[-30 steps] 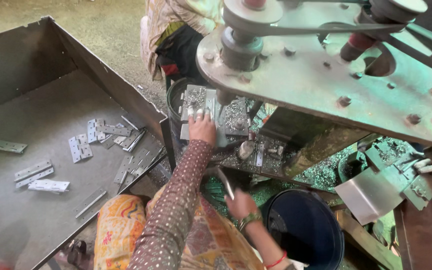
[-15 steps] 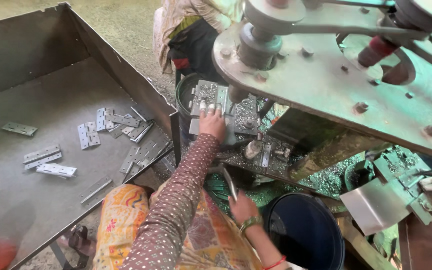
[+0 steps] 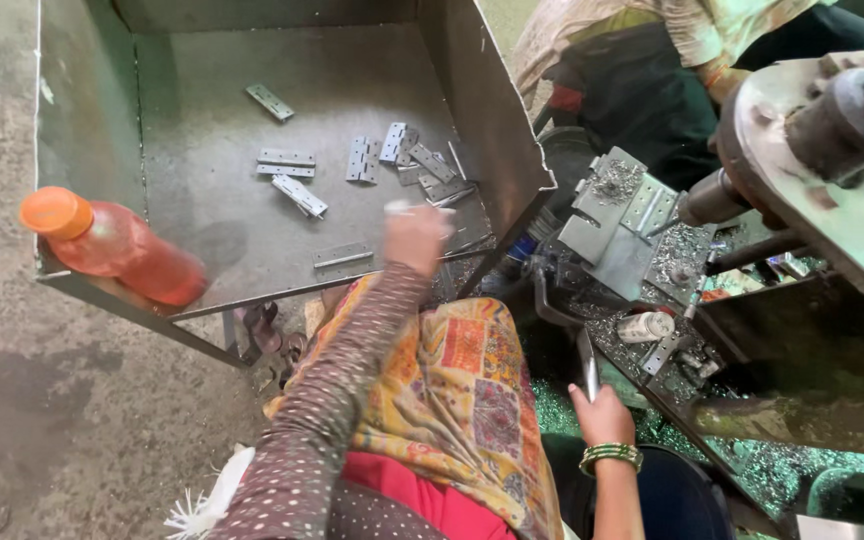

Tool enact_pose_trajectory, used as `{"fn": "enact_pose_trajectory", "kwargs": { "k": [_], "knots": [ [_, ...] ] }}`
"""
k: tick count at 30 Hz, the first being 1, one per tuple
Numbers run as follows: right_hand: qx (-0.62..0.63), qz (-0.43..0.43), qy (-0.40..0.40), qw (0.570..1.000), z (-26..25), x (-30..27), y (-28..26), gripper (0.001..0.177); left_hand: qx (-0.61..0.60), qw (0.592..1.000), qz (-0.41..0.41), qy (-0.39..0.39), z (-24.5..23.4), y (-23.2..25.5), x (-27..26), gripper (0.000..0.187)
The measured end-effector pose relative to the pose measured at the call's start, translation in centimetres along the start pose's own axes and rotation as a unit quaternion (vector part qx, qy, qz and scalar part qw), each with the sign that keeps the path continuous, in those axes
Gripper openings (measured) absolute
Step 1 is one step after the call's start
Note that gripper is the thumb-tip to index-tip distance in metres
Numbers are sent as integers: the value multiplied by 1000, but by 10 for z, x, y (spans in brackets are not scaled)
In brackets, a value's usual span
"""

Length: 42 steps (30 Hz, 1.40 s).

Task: The person sits on the floor and repeatedly places small metal plates into a manual punching machine. They position each plate under the press, pull the lever to punch holes, and then move the finished piece into a metal bin. The process is repeated continuously for the duration of the clip.

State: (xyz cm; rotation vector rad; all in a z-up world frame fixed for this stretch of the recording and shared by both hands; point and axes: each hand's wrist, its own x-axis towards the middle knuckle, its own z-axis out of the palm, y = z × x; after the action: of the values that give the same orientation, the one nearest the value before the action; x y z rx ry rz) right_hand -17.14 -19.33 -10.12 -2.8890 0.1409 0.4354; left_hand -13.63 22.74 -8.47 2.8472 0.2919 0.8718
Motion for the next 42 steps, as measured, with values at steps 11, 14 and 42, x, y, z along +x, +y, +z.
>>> {"fn": "enact_pose_trajectory", "kwargs": {
  "k": [11, 14, 42],
  "knots": [
    [-13, 45, -58, 997, -41, -23, -37, 56, 158, 943, -213, -199, 103, -150, -74, 37],
    [-13, 52, -63, 997, -44, -20, -38, 55, 65, 939, -266, -208, 119, -147, -55, 41],
    [51, 36, -37, 997, -32, -25, -33, 46, -202, 961, -114, -152, -102, 19, 75, 26]
  ]
}}
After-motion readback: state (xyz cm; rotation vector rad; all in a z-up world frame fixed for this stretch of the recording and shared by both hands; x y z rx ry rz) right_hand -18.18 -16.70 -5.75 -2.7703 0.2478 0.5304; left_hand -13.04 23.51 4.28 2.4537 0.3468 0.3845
